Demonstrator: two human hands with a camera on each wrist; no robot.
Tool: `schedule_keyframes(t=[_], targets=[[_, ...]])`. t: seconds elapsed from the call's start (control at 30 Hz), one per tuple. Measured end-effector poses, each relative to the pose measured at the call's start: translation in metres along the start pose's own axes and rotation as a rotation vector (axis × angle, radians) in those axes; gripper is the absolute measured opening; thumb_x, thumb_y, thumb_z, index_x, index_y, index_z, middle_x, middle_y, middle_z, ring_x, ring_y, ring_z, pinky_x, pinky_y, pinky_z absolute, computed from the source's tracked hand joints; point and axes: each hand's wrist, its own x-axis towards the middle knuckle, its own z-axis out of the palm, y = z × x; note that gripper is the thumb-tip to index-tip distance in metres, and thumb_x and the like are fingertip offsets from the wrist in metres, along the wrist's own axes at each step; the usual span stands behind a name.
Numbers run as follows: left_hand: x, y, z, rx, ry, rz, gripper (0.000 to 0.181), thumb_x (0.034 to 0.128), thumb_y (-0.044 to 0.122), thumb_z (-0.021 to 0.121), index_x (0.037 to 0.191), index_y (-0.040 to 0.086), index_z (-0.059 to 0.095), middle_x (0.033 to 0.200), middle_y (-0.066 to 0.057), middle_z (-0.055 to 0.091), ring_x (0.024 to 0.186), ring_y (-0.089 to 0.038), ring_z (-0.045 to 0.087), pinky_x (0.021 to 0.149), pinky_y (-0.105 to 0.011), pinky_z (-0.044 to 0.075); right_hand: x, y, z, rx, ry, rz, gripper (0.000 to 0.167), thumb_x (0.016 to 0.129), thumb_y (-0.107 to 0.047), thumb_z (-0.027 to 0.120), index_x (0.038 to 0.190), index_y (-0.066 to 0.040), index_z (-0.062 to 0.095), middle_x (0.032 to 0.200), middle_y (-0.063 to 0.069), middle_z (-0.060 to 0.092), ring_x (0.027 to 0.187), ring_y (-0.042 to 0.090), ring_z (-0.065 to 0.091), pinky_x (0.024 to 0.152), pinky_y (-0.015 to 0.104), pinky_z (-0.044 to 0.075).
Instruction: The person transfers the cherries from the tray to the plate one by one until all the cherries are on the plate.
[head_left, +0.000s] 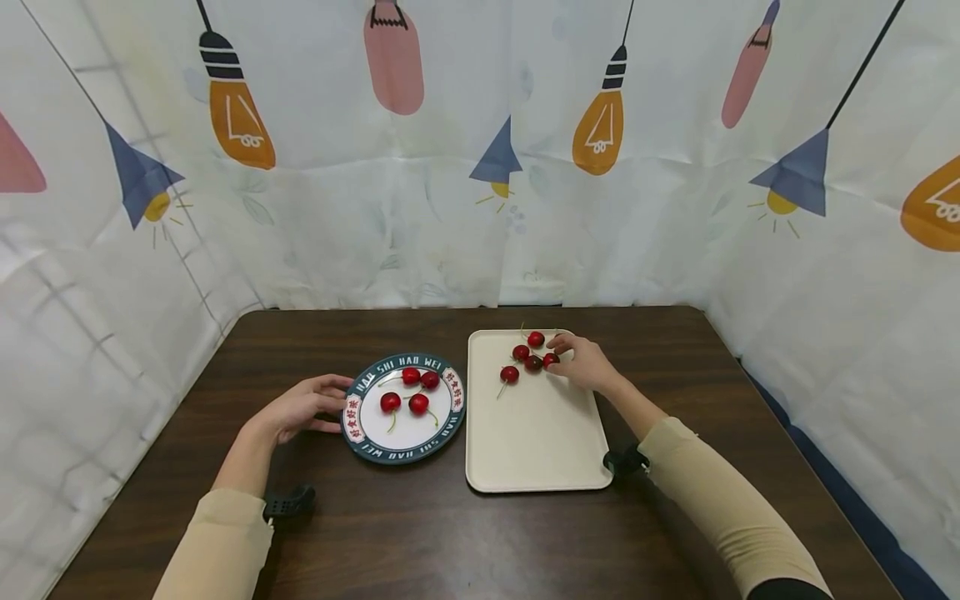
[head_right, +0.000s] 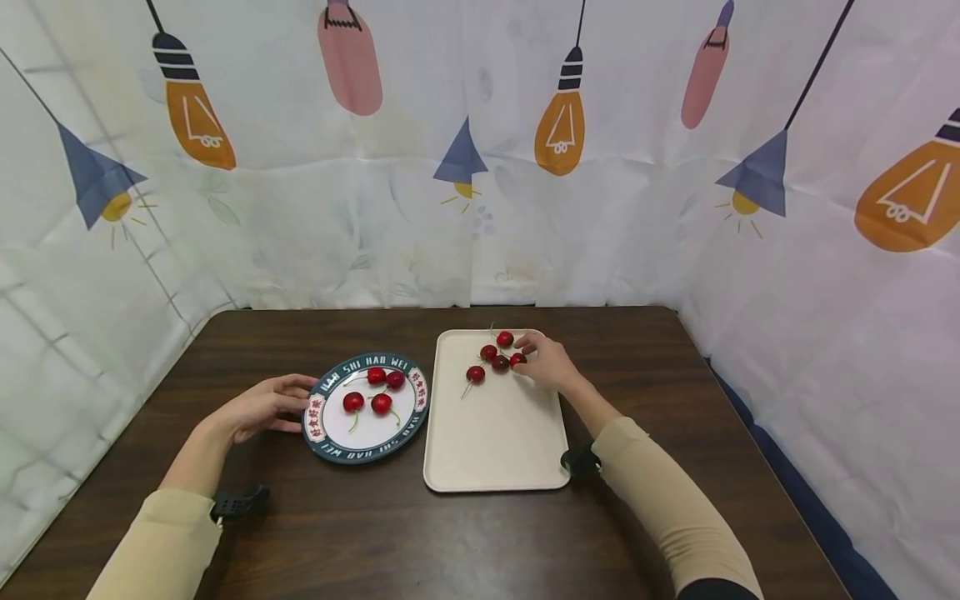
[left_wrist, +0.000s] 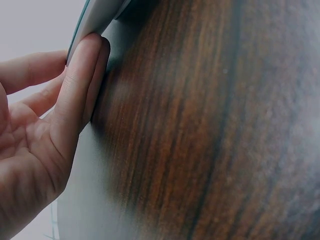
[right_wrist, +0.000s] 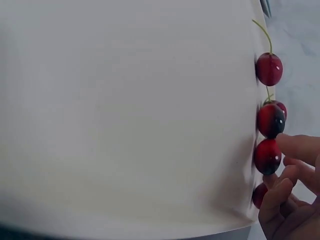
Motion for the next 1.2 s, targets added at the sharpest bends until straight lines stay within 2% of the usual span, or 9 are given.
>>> schedule_keyframes(t=[0.33,0.53,0.7,0.93,1.2], targets=[[-0.001,-0.002,-0.001,-0.001,-0.004,0.007,0.058,0.1025,0.006,0.057,0.153,-0.006,0.031,0.135,-0.027,0.049,0.104,-0.028,0.062,0.088,-0.045,0.06,0.001,-0.006,0.002,-0.041,-0.026,-0.012,0.033,0.094,-0.009,0.074,0.126,-0.005,0.065,0.117,0.015,0.067,0.112,0.036,0.06,0.091,0.049,0.053],[-0.001,-0.002,0.0,-0.003,-0.002,0.007,0.059,0.1025,0.007,0.057,0.153,-0.006,0.031,0.135,-0.027,0.049,0.104,-0.028,0.062,0.088,-0.045,0.06,0.001,-0.006,0.003,-0.059,-0.026,-0.005,0.03,0.092,-0.006,0.075,0.121,-0.005,0.067,0.113,0.013,0.068,0.114,0.035,0.059,0.097,0.05,0.051],[-0.001,-0.002,-0.001,-0.002,0.004,0.011,0.059,0.1022,0.006,0.058,0.153,-0.005,0.032,0.134,-0.027,0.05,0.103,-0.028,0.063,0.087,-0.045,0.06,0.002,-0.009,0.0,-0.071,-0.021,-0.006,0.028,0.092,-0.009,0.075,0.119,-0.005,0.068,0.112,0.013,0.069,0.113,0.035,0.059,0.098,0.052,0.049],[-0.001,-0.003,-0.001,0.0,0.007,0.009,0.058,0.102,0.006,0.058,0.153,-0.006,0.032,0.134,-0.027,0.051,0.103,-0.028,0.063,0.087,-0.044,0.06,0.004,-0.008,-0.006,-0.059,0.009,-0.046,0.028,0.093,-0.011,0.076,0.118,-0.003,0.069,0.113,0.013,0.068,0.11,0.033,0.06,0.098,0.052,0.049],[-0.001,-0.002,-0.001,0.0,0.004,0.004,0.059,0.1021,0.007,0.058,0.153,-0.005,0.031,0.135,-0.027,0.049,0.103,-0.029,0.062,0.088,-0.045,0.06,0.002,-0.018,-0.008,-0.044,0.021,-0.076,0.032,0.093,-0.013,0.075,0.122,-0.002,0.068,0.114,0.013,0.067,0.108,0.032,0.058,0.094,0.048,0.051]])
